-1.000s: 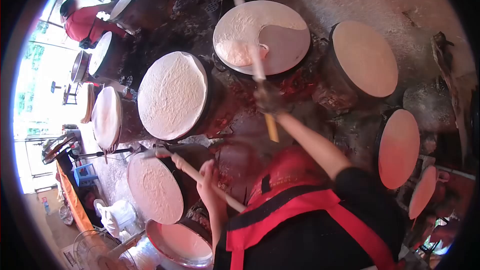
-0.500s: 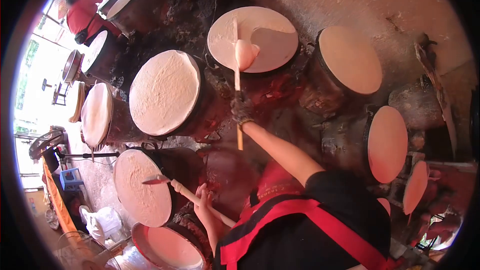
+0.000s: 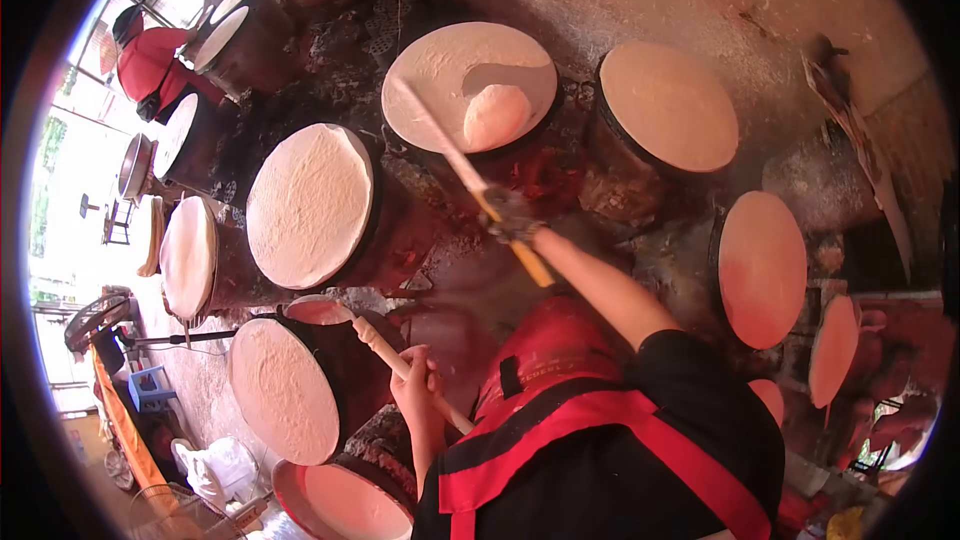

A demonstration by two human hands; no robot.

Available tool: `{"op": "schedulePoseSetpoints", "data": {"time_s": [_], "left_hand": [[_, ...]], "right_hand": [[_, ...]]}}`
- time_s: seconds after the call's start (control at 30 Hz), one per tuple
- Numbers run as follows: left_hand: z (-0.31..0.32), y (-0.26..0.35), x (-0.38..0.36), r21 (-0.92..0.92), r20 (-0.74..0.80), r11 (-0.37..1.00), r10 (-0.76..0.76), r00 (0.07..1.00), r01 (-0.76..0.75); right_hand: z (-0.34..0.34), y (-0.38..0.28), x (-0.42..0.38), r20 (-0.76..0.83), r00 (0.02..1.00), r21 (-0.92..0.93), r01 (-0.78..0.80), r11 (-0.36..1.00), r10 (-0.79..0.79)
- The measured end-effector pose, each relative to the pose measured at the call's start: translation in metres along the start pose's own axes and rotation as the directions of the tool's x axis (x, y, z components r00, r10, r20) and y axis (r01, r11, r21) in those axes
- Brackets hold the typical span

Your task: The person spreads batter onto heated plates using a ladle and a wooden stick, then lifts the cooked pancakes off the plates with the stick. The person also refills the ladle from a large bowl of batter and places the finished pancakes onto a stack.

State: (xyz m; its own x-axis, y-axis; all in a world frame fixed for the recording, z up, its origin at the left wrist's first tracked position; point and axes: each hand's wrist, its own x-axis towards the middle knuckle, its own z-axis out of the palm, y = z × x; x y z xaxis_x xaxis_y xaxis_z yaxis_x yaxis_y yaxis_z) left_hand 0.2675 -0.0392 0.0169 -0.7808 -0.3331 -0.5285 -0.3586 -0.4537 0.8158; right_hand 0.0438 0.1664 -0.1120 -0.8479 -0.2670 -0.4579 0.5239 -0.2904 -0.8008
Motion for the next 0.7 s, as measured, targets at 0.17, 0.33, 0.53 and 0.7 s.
{"op": "schedulePoseSetpoints", "data": {"time_s": [0.17, 0.33, 0.53, 0.7], "left_hand": [[0.019, -0.004, 0.007, 0.118, -0.061, 0.993, -0.004, 0.998, 0.011], [0.057, -0.005, 0.025, 0.171, -0.06, 0.985, -0.01, 0.998, 0.02], [0.113, 0.006, 0.034, 0.108, -0.101, 0.994, 0.004, 0.995, 0.007], [0.148, 0.0, 0.044, 0.087, -0.094, 0.996, 0.007, 0.996, 0.001]], "right_hand": [[-0.093, -0.044, -0.023, -0.091, 0.995, 0.034, -0.039, 0.999, 0.042], [-0.057, -0.065, 0.001, -0.094, 0.996, 0.082, 0.02, 0.996, -0.012], [-0.156, -0.096, -0.023, 0.113, 0.979, -0.162, -0.148, 0.976, 0.168], [-0.19, -0.162, 0.018, 0.028, 0.998, -0.321, -0.036, 0.946, 0.048]]}}
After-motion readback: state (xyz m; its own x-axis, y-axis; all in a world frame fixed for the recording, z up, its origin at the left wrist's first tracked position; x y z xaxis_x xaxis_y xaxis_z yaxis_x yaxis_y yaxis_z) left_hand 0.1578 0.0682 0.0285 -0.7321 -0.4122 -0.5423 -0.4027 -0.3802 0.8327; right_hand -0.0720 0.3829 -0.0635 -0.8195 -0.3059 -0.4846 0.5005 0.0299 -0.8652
